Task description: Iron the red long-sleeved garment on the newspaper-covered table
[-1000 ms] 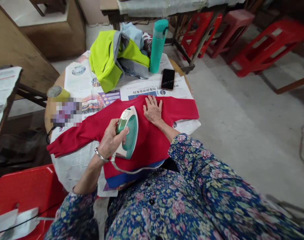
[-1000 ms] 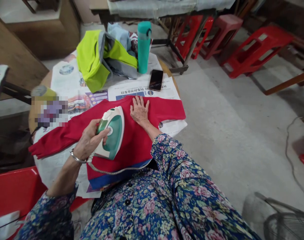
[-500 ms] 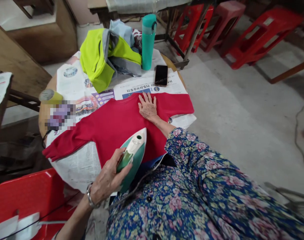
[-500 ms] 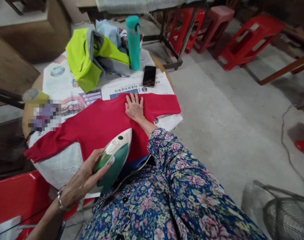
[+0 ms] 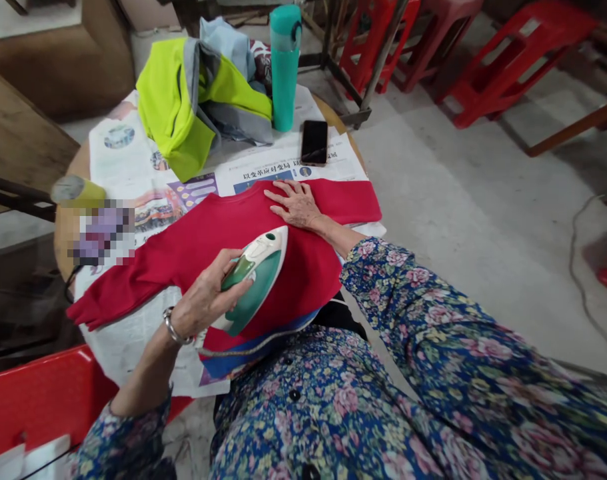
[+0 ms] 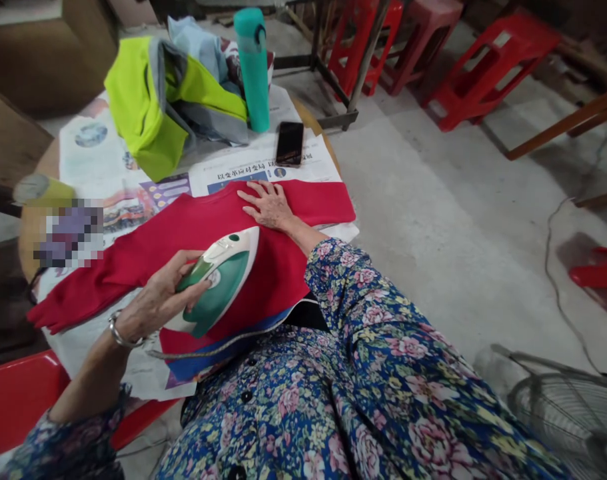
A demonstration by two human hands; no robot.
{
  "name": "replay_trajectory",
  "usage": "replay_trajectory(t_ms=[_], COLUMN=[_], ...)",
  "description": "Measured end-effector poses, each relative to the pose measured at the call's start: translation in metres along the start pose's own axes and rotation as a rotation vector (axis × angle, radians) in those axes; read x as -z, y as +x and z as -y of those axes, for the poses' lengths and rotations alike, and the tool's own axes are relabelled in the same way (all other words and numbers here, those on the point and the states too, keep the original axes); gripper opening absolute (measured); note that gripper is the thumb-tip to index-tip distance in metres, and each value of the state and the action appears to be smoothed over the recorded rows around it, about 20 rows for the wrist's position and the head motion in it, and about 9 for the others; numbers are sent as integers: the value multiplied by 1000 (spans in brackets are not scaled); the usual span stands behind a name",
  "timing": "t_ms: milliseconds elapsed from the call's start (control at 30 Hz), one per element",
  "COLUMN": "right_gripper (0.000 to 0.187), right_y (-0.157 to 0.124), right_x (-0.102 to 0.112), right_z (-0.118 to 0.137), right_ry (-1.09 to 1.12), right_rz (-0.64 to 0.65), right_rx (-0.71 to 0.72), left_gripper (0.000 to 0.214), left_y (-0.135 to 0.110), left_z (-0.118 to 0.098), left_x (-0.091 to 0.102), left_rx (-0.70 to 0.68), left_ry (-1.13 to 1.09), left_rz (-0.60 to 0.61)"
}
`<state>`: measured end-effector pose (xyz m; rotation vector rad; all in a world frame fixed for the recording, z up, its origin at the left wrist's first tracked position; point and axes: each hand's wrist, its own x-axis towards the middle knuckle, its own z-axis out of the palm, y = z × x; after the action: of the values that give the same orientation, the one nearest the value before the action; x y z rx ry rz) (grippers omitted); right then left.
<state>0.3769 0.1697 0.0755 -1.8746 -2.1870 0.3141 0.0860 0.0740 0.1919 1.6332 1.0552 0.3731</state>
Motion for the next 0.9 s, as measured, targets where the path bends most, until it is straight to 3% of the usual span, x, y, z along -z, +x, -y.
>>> replay_trajectory(t_ms=[133, 333, 467, 667, 900], right_gripper=[54, 55, 57, 58, 58], right_y=[1, 0, 1, 1, 3], right_x=[0, -3, -5, -2, -3], right_z=[-1, -3, -3, -2, -5], right_ry=[20, -9, -24, -5, -20], right_rz=[-18, -29, -34, -9, 6], right_rx=[14, 27, 26, 29, 39], left_gripper=[42, 38, 38, 39, 35], left_y=[8, -3, 0, 27, 37], left_z=[-4, -6, -5, -8, -24], left_x=[-1, -16, -14, -18, -36], left_rx=[-44, -120, -135, -175, -260], left_ry=[126, 235, 251, 268, 255], left_rz=[82, 297, 294, 210, 371])
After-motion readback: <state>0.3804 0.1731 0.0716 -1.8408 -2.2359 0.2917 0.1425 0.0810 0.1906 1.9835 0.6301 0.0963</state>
